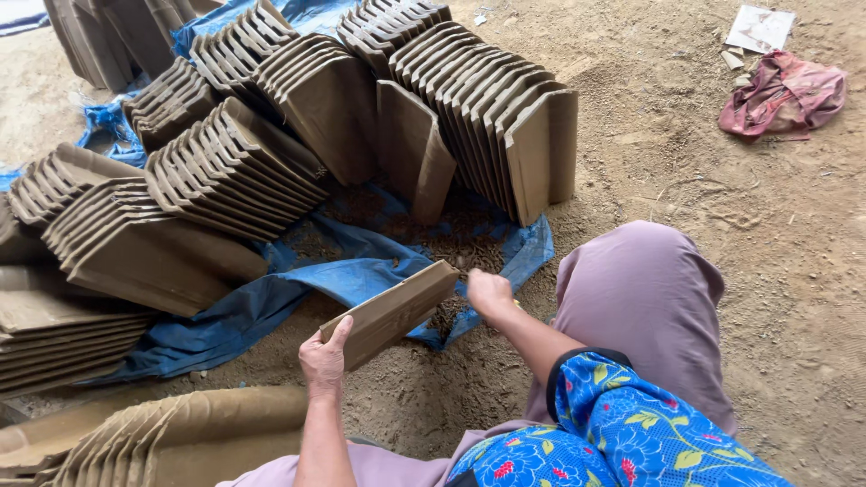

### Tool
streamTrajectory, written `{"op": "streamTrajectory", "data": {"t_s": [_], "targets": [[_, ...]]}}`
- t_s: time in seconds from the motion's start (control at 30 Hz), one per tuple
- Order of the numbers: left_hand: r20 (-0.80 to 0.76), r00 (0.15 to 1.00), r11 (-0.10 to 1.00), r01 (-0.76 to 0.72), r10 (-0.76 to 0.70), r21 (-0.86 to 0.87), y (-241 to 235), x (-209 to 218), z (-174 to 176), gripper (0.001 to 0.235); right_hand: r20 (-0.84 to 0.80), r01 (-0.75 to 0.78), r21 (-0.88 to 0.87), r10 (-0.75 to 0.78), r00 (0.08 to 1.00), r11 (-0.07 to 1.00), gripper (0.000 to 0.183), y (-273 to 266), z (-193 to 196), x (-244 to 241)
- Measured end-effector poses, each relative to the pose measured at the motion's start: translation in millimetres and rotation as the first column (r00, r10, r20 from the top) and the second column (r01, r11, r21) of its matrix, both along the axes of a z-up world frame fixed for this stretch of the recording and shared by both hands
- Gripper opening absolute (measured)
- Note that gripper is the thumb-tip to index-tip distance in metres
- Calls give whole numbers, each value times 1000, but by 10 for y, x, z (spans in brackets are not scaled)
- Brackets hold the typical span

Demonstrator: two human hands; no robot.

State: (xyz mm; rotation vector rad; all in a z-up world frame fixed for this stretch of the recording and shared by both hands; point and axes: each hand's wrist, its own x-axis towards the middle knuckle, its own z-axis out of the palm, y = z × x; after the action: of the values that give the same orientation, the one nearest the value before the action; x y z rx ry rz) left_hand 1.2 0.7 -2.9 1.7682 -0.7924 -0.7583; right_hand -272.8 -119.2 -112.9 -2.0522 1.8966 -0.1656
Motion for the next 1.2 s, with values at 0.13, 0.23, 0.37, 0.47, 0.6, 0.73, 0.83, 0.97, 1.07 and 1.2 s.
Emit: {"op": "streamTrajectory", "data": {"t_s": [0.13, 0.23, 0.37, 0.47, 0.6, 0.73, 0.83, 0.97, 1.07, 1.2], "targets": [[-7, 998, 998, -62, 62, 23, -31, 59, -32, 17, 103, 65, 121, -78, 992, 990, 18, 133, 546, 24], [-32, 996, 996, -87, 87, 12, -16, 133, -137, 18, 190, 12, 137, -38, 981, 991, 19, 258, 1027, 190], [-11, 992, 991, -128, 129, 32, -37, 203, -199, 22, 247, -55, 137, 20, 969, 989, 20, 282, 974, 274], [-11, 986, 986, -163, 164, 32, -53, 175, -164, 26, 221, -110, 147, 76, 972, 983, 21, 290, 1150, 216], [-16, 984, 984, -175, 176, 30, -107, 235, -211, 27, 134, -120, 154, 99, 986, 981, 24, 154, 641, 96], [-23, 979, 979, -204, 204, 7, -130, 303, -382, 28, 89, -124, 147, 112, 990, 981, 24, 123, 444, 75], [-55, 966, 967, -254, 254, 9, -122, 353, -392, 29, 20, -76, 246, 73, 997, 966, 27, 152, 148, -53], [-97, 917, 922, -383, 387, 53, -92, 609, -666, 35, 19, -42, 357, 37, 999, 933, 35, 200, -312, -68], [-92, 875, 876, -460, 475, 146, -31, 695, -713, 35, 186, -38, 385, -37, 982, 922, 41, 218, -25, 20], [-67, 844, 831, -507, 533, 228, -6, 1025, -1153, 38, 332, 29, 378, -165, 929, 925, 42, 285, 90, 177]]}}
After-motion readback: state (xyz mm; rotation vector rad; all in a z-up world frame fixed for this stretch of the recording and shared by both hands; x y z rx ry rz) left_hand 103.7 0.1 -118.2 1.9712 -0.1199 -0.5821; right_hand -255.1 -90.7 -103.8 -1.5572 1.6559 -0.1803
